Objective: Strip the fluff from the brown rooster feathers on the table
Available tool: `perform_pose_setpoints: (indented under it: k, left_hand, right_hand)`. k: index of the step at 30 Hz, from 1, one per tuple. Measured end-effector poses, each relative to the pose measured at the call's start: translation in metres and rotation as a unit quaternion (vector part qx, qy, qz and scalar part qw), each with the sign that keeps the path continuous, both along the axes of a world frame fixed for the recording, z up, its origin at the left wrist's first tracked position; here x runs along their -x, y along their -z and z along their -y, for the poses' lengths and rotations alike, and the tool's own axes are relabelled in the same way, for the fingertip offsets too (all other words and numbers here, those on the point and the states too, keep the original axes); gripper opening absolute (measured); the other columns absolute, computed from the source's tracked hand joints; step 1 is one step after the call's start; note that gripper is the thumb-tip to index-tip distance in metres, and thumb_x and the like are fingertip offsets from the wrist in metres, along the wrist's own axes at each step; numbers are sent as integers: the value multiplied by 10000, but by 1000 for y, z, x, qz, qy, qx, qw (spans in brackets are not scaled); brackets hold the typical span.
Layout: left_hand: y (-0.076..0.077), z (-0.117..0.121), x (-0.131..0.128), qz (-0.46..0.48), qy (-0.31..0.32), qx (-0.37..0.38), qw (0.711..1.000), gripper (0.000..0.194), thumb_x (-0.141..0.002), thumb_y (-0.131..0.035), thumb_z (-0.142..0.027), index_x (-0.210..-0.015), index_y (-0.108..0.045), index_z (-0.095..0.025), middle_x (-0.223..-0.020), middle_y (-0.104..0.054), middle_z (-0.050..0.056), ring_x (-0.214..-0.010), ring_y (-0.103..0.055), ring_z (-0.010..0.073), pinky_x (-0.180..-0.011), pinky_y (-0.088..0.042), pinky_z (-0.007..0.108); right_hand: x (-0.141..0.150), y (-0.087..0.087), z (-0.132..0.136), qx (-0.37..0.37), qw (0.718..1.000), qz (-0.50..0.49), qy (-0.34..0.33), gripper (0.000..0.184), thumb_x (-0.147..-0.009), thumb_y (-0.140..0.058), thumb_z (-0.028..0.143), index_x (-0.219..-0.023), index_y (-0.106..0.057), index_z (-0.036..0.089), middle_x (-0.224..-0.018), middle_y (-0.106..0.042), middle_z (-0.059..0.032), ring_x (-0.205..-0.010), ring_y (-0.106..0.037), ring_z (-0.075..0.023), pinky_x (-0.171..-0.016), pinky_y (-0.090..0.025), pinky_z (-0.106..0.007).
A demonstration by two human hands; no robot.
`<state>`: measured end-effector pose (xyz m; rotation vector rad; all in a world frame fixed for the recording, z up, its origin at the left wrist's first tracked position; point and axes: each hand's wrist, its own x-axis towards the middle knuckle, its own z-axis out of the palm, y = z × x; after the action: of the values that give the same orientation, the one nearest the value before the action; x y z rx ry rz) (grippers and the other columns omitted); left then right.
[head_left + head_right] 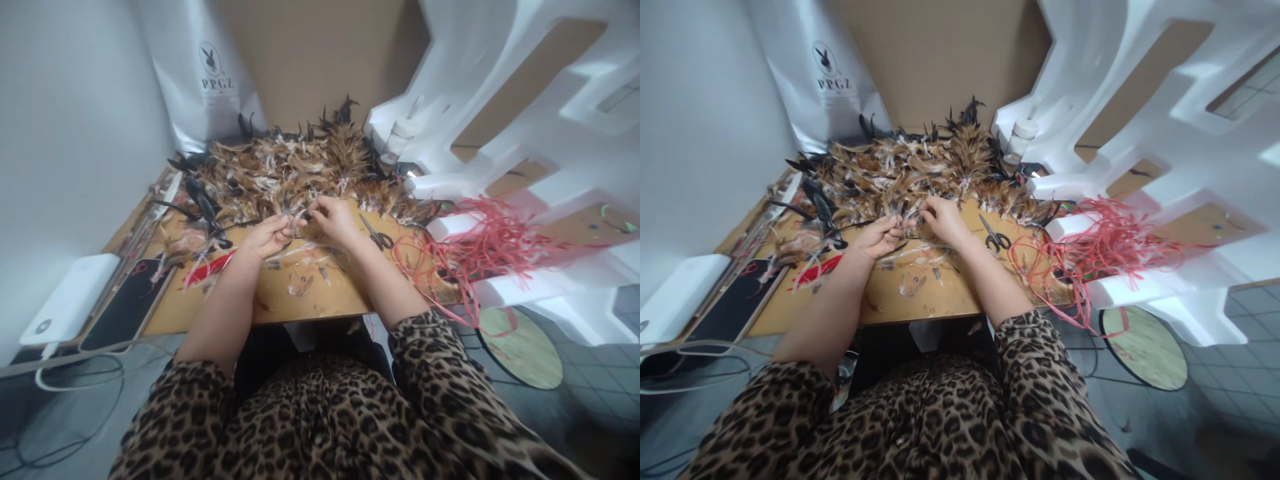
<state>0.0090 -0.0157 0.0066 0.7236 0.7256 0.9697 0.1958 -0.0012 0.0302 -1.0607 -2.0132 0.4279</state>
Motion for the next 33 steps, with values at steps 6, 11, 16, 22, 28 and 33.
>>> perform_pose_setpoints:
  k: [6,11,16,22,28,33]
  left_hand:
    - [9,-9,-2,16,-23,7,1000,63,-764,-587,-77,-729,-633,-101,-693,-638,47,-541,-573,24,-504,-467,73]
    - [12,-12,-4,1,-49,2,999,85,-772,-572,-63,-732,-646,-78,-646,-640,53,-533,-586,38,-500,-478,85]
    - [12,-11,-6,-50,-56,-4,997,65,-755,-598,-77,-720,-647,-51,-635,-652,78,-516,-590,55,-487,-475,109]
    - [11,-9,-9,-86,-68,-18,994,68,-718,-653,-105,-720,-640,-38,-640,-656,87,-542,-602,69,-520,-476,130]
    - [8,-6,-11,-141,-85,-24,986,116,-681,-694,-137,-671,-627,-43,-625,-652,80,-526,-596,65,-526,-472,135]
    - [7,-4,-13,-181,-73,-36,980,132,-670,-705,-159,-637,-633,-53,-603,-652,74,-508,-596,70,-528,-480,145]
  right_hand:
    - [-1,14,-2,-46,999,0,7,136,-790,-497,218,-767,-614,152,-732,-602,-37,-691,-513,-130,-694,-394,-247]
    - [-6,18,-2,-37,999,12,-25,153,-784,-535,234,-822,-658,151,-779,-607,-50,-728,-534,-136,-712,-414,-255]
    - [-10,18,-1,-36,999,-2,-39,165,-797,-533,234,-778,-678,159,-737,-585,-44,-727,-535,-140,-717,-420,-265]
    - [-10,18,0,-53,998,-7,-19,173,-809,-529,244,-787,-681,164,-733,-574,-44,-726,-524,-143,-712,-418,-273]
    - [-10,22,-2,-97,995,-6,-21,175,-818,-521,236,-795,-677,161,-729,-562,-41,-722,-515,-136,-699,-420,-267]
    - [-8,25,-3,-118,993,7,-12,192,-830,-507,254,-803,-674,165,-737,-550,-43,-724,-511,-136,-693,-420,-267]
